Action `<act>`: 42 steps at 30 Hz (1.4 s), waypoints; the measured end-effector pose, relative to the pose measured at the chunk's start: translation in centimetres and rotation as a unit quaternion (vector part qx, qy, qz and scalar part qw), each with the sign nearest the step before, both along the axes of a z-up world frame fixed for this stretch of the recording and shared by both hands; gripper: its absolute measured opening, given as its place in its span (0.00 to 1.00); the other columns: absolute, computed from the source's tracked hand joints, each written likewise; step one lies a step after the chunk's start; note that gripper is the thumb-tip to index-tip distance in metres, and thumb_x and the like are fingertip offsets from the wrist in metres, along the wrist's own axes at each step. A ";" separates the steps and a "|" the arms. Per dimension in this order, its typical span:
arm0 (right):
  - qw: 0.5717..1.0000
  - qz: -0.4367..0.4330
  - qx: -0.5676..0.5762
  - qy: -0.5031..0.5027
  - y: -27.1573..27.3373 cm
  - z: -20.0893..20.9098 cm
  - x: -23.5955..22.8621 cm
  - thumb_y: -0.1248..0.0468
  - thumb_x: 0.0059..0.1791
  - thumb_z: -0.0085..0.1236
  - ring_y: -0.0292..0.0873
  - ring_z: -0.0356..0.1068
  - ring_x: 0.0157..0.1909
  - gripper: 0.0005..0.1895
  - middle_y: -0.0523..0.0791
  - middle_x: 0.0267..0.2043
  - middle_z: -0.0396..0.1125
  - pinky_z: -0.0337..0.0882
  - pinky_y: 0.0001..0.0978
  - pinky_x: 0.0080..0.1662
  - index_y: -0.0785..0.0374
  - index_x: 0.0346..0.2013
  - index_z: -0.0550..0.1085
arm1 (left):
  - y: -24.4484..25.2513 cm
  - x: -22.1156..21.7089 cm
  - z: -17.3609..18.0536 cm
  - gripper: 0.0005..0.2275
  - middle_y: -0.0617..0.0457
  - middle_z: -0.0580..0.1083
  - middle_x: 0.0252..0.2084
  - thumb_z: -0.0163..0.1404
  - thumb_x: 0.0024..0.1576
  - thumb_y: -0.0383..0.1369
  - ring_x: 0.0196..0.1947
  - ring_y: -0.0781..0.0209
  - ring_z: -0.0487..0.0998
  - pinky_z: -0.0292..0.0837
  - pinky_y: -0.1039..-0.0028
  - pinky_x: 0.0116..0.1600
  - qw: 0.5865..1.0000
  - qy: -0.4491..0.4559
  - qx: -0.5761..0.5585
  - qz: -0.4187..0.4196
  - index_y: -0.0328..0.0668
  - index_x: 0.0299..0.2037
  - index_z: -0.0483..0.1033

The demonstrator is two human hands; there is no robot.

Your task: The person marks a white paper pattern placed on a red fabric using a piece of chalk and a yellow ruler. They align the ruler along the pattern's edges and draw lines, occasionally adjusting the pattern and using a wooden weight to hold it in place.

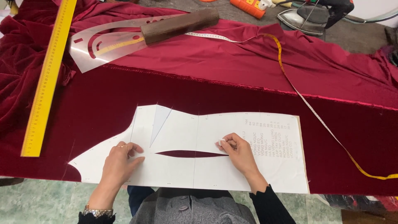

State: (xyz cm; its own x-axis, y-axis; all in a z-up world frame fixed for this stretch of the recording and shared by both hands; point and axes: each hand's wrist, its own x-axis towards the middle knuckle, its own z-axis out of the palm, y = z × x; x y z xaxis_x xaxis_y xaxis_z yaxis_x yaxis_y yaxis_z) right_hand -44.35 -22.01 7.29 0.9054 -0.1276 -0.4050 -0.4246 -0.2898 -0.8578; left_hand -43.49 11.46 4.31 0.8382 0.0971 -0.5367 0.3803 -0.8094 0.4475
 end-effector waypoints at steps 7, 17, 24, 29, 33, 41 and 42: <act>1.000 0.004 -0.001 0.008 0.1 0.0 0.1 0.61 0.48 0.53 0.42 0.79 0.45 0.07 0.48 0.34 0.78 0.76 0.28 0.49 0.62 0.30 0.71 | 0.2 -0.1 -0.4 0.05 0.60 0.69 0.37 0.55 0.51 0.37 0.43 0.66 0.69 0.68 0.71 0.43 1.000 0.002 -0.005 0.001 0.58 0.37 0.77; 1.000 0.015 -0.003 0.011 0.4 -0.1 0.5 0.61 0.48 0.53 0.41 0.78 0.45 0.07 0.47 0.36 0.78 0.76 0.28 0.50 0.61 0.30 0.71 | 0.2 0.0 -0.4 0.05 0.59 0.69 0.37 0.56 0.51 0.36 0.43 0.66 0.70 0.68 0.71 0.43 1.000 0.001 -0.006 0.005 0.58 0.37 0.78; 0.979 0.171 -0.092 -0.053 1.7 -0.2 2.2 0.59 0.49 0.49 0.39 0.70 0.43 0.09 0.42 0.59 0.69 0.68 0.30 0.45 0.55 0.26 0.64 | 0.2 0.0 -0.5 0.05 0.59 0.69 0.36 0.56 0.51 0.36 0.42 0.66 0.69 0.68 0.72 0.44 1.000 -0.001 -0.006 0.003 0.58 0.37 0.78; 0.964 0.225 -0.133 -0.041 2.8 -1.3 3.7 0.58 0.51 0.46 0.36 0.60 0.35 0.23 0.38 0.40 0.63 0.64 0.28 0.45 0.48 0.63 0.65 | 0.1 0.0 -0.3 0.05 0.60 0.69 0.37 0.55 0.51 0.36 0.43 0.66 0.69 0.68 0.71 0.43 1.000 0.005 -0.010 0.008 0.58 0.37 0.78; 0.960 0.240 -0.141 -0.017 3.8 -1.2 4.5 0.57 0.52 0.44 0.37 0.63 0.40 0.26 0.40 0.42 0.63 0.65 0.28 0.46 0.50 0.66 0.60 | 0.2 0.0 -0.4 0.06 0.60 0.69 0.37 0.55 0.51 0.36 0.43 0.66 0.70 0.68 0.71 0.43 1.000 -0.002 -0.005 -0.001 0.58 0.37 0.78; 0.961 0.244 -0.133 -0.014 3.8 -2.1 4.6 0.58 0.52 0.44 0.37 0.60 0.40 0.27 0.40 0.41 0.62 0.63 0.28 0.45 0.52 0.67 0.59 | 0.4 -0.1 -0.7 0.06 0.60 0.69 0.36 0.56 0.50 0.36 0.42 0.66 0.70 0.68 0.71 0.44 1.000 -0.006 -0.008 -0.003 0.57 0.37 0.78; 0.961 0.243 -0.134 -0.009 3.8 -2.1 4.6 0.58 0.52 0.44 0.37 0.60 0.41 0.27 0.39 0.41 0.63 0.63 0.28 0.45 0.51 0.67 0.59 | 0.4 -0.1 -0.8 0.06 0.59 0.69 0.36 0.56 0.50 0.36 0.42 0.66 0.70 0.68 0.71 0.43 1.000 -0.009 -0.008 -0.005 0.57 0.37 0.78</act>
